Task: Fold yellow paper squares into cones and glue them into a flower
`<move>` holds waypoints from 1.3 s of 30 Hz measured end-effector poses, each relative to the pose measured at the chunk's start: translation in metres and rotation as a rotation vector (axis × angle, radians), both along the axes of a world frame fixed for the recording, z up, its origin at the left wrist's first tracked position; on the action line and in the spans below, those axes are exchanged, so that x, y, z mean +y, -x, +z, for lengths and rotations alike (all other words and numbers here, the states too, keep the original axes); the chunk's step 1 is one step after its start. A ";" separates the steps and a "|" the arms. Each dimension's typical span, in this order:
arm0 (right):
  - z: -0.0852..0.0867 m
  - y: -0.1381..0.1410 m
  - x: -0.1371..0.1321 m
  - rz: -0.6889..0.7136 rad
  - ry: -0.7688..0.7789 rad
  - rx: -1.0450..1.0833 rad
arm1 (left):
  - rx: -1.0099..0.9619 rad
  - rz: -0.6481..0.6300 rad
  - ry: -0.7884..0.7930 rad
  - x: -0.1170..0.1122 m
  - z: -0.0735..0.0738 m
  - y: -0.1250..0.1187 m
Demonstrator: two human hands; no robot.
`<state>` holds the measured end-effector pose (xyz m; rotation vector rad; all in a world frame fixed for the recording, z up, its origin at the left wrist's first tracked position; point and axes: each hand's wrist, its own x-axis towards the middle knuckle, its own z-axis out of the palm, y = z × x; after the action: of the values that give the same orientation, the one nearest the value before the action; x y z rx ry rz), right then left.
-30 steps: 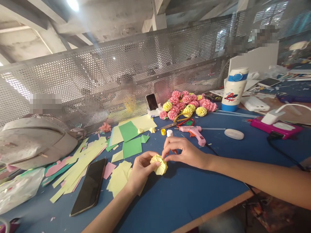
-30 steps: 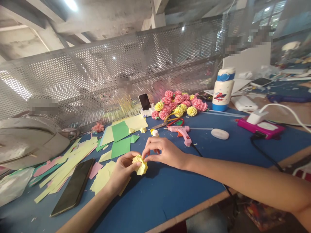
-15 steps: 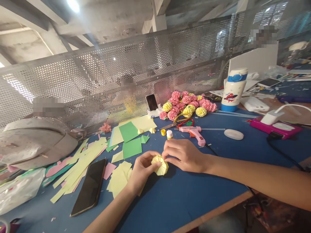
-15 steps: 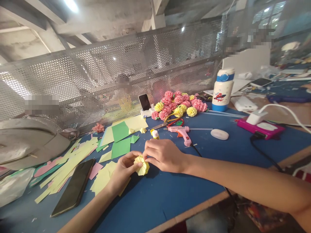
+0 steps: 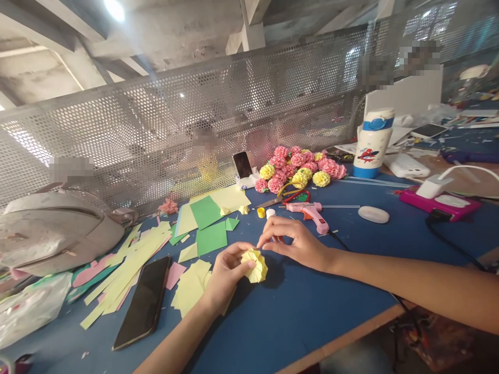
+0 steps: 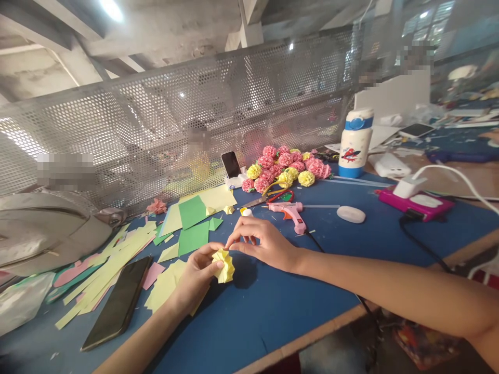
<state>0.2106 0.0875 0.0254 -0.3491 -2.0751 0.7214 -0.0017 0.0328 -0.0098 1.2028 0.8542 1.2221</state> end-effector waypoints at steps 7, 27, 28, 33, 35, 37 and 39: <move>-0.002 0.001 -0.001 0.020 -0.117 0.009 | -0.001 -0.004 -0.012 -0.001 -0.001 0.000; 0.006 0.008 -0.008 -0.223 -1.021 -0.045 | 0.024 0.018 -0.059 0.001 0.003 0.006; 0.006 0.008 -0.008 -0.221 -1.021 -0.041 | 0.025 0.012 -0.057 0.001 0.003 0.006; 0.006 0.011 -0.008 -0.207 -0.974 -0.018 | 0.042 0.009 -0.045 0.002 0.003 0.009; 0.005 0.011 -0.006 -0.187 -0.933 -0.026 | 0.054 0.024 -0.045 0.004 0.002 0.010; 0.005 0.009 -0.003 -0.153 -0.880 -0.046 | 0.070 0.044 -0.049 0.004 0.002 0.010; 0.004 0.007 -0.001 -0.122 -0.822 -0.059 | 0.095 0.068 -0.056 0.005 0.003 0.010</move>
<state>0.2036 0.0867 0.0289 -0.0245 -2.1849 -0.2426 -0.0120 0.0375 -0.0068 1.2942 0.9426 1.2586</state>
